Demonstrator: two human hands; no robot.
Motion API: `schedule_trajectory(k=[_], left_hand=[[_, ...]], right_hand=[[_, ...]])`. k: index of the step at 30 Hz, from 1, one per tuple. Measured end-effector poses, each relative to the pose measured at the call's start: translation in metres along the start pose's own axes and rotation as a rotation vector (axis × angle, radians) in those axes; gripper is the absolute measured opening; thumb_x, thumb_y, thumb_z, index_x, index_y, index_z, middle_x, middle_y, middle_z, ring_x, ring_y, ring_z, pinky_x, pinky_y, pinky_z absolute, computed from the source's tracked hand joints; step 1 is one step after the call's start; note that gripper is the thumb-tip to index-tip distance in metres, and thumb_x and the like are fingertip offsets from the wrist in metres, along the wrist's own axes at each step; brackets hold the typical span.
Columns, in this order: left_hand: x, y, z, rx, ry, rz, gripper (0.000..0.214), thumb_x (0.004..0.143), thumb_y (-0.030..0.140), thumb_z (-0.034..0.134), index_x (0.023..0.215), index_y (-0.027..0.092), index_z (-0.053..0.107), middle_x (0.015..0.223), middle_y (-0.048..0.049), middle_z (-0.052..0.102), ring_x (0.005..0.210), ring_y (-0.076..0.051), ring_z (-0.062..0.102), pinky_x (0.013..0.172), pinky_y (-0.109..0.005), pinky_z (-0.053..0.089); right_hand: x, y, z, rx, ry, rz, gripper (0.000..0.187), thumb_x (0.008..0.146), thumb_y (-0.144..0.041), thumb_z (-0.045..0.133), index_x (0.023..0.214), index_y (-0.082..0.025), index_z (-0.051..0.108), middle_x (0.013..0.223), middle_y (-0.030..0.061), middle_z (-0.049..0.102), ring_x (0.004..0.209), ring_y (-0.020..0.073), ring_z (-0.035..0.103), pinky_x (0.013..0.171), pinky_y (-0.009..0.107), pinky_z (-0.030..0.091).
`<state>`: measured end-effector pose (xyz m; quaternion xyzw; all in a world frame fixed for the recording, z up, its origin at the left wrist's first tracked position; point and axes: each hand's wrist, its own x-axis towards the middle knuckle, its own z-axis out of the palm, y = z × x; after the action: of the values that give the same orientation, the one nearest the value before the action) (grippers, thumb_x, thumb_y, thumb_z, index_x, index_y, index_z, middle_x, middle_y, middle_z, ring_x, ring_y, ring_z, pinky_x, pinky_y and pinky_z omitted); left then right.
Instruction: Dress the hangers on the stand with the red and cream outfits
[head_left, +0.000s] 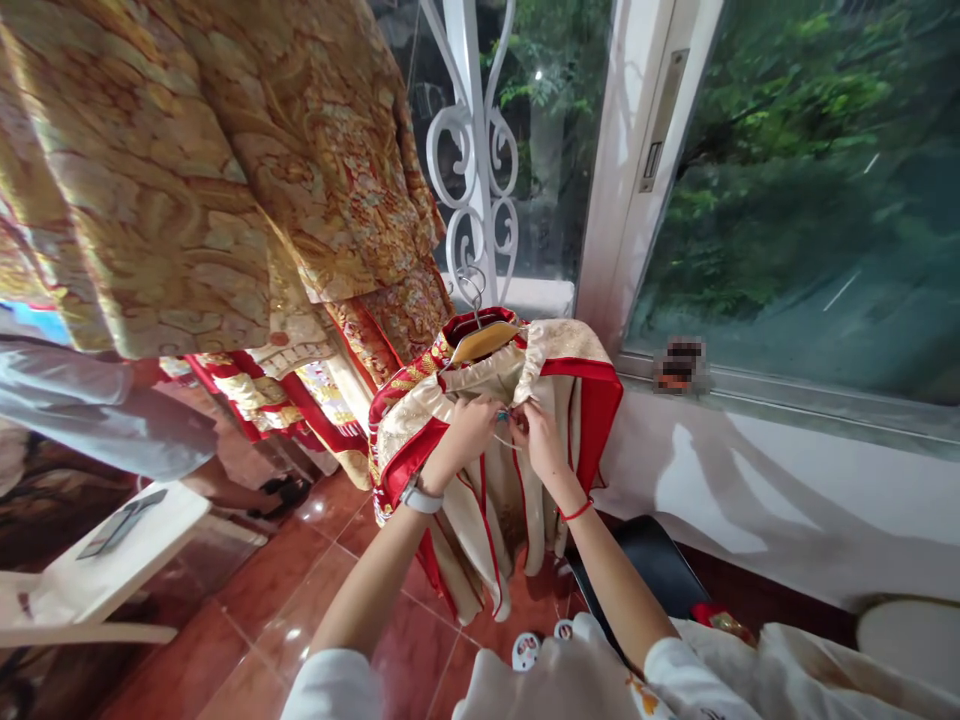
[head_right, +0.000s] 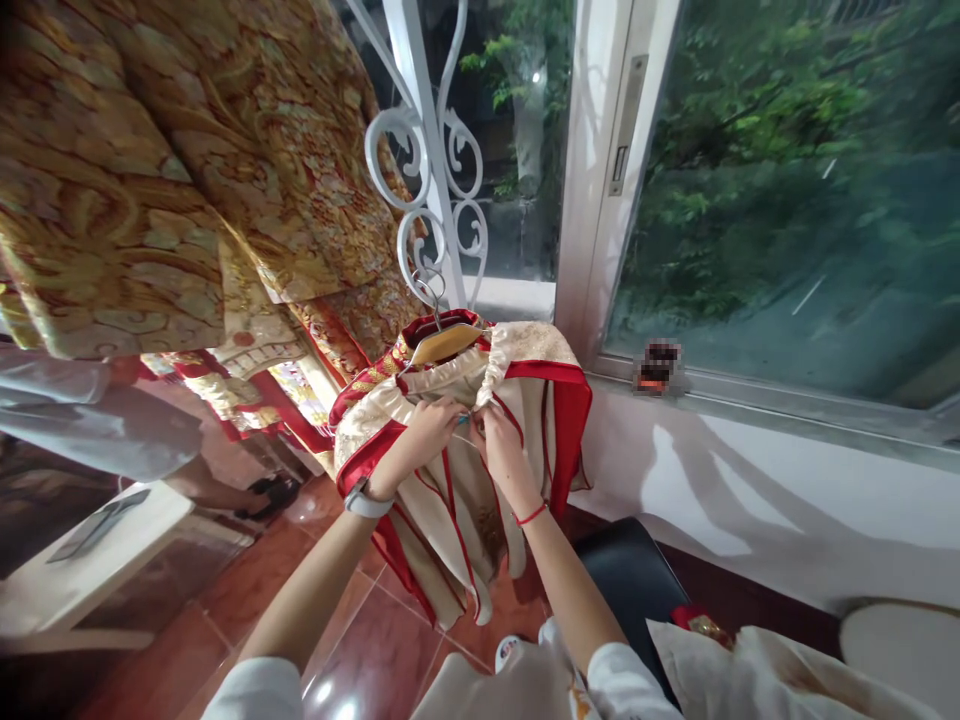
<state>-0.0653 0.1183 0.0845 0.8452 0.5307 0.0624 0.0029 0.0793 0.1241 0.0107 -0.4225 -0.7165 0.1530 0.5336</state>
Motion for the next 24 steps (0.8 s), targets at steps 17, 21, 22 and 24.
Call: schedule_trajectory(k=[17, 21, 22, 24], left_hand=[[-0.049, -0.005, -0.014, 0.003, 0.633, -0.615, 0.060, 0.085, 0.039, 0.061, 0.139, 0.017, 0.050, 0.139, -0.0219, 0.050, 0.132, -0.043, 0.044, 0.104, -0.064, 0.038], [-0.039, -0.018, -0.004, 0.006, 0.596, -0.784, 0.063, 0.086, 0.029, 0.052, 0.147, 0.015, 0.043, 0.143, -0.0248, 0.046, 0.134, -0.045, 0.041, 0.100, -0.070, 0.038], [-0.044, -0.024, -0.005, -0.001, 0.562, -0.800, 0.060, 0.086, 0.028, 0.050, 0.145, 0.016, 0.047, 0.140, -0.0244, 0.049, 0.131, -0.045, 0.045, 0.098, -0.068, 0.041], [-0.059, -0.037, -0.014, -0.035, 0.477, -0.808, 0.056, 0.085, 0.026, 0.047, 0.140, 0.016, 0.053, 0.133, -0.0238, 0.054, 0.120, -0.043, 0.055, 0.092, -0.061, 0.048]], right_hand=[[0.036, 0.008, -0.026, -0.412, 0.411, 0.141, 0.074, 0.077, -0.044, 0.072, 0.143, -0.018, 0.048, 0.152, 0.0238, 0.039, 0.137, 0.0444, 0.037, 0.106, 0.067, 0.034], [0.110, 0.030, -0.047, -0.479, 0.344, 0.322, 0.052, 0.079, -0.016, 0.061, 0.130, -0.021, 0.063, 0.149, 0.0226, 0.045, 0.133, 0.0434, 0.045, 0.104, 0.069, 0.033], [0.121, 0.043, -0.061, -0.439, 0.267, 0.330, 0.047, 0.080, -0.012, 0.058, 0.125, -0.020, 0.067, 0.140, 0.0211, 0.056, 0.126, 0.0392, 0.053, 0.103, 0.062, 0.038], [0.140, 0.069, -0.092, -0.288, 0.058, 0.330, 0.037, 0.079, -0.008, 0.057, 0.110, -0.018, 0.075, 0.114, 0.0162, 0.072, 0.107, 0.0314, 0.065, 0.097, 0.048, 0.047]])
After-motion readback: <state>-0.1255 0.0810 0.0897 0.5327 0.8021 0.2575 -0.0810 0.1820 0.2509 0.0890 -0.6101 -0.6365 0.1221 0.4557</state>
